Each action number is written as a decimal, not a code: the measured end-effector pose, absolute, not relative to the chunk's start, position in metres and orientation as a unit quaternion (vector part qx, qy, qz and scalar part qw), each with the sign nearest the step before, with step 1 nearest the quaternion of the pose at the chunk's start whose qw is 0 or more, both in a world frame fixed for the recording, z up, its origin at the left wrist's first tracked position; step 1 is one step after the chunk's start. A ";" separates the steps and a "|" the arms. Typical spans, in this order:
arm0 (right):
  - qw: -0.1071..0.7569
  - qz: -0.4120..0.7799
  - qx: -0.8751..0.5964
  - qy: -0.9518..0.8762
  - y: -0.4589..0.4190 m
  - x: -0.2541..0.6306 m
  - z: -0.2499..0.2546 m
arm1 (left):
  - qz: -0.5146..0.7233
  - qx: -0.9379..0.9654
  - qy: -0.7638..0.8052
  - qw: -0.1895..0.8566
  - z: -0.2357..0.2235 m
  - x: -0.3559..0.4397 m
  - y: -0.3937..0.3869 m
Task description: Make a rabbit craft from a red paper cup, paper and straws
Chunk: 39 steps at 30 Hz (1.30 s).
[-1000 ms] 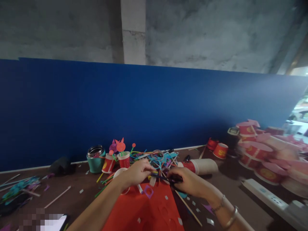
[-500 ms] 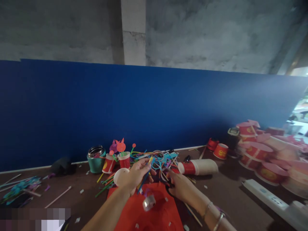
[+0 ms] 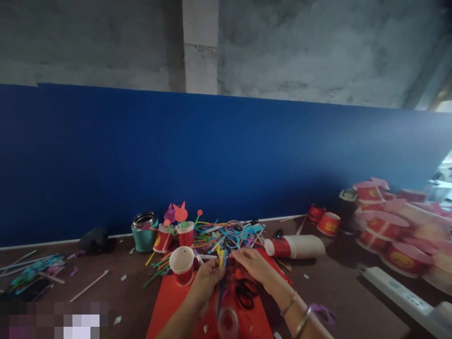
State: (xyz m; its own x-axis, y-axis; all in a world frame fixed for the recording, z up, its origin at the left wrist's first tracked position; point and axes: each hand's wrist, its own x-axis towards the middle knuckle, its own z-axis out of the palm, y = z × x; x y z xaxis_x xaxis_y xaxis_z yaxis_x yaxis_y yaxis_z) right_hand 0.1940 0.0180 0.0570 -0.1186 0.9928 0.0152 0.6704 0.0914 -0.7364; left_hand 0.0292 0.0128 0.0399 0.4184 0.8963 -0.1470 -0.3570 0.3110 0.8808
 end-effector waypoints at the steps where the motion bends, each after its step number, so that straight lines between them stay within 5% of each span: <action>1: 0.326 0.336 -0.587 -0.660 0.020 0.188 0.060 | 0.426 0.410 0.338 0.732 0.035 0.031 0.015; 6: 0.462 0.399 -0.555 -0.565 0.030 0.164 0.071 | 0.413 0.422 0.393 0.705 0.019 0.037 0.024; 19: 0.482 0.658 -0.355 -0.456 0.029 0.165 0.069 | 0.345 0.332 0.170 0.861 0.031 0.020 0.004; 26: 0.479 0.617 -0.398 -0.481 0.029 0.161 0.073 | 0.388 0.338 0.231 0.826 0.031 0.025 0.008; 39: 0.497 0.364 -0.531 -0.582 0.043 0.176 0.071 | 0.449 0.459 0.371 0.671 0.019 0.040 0.014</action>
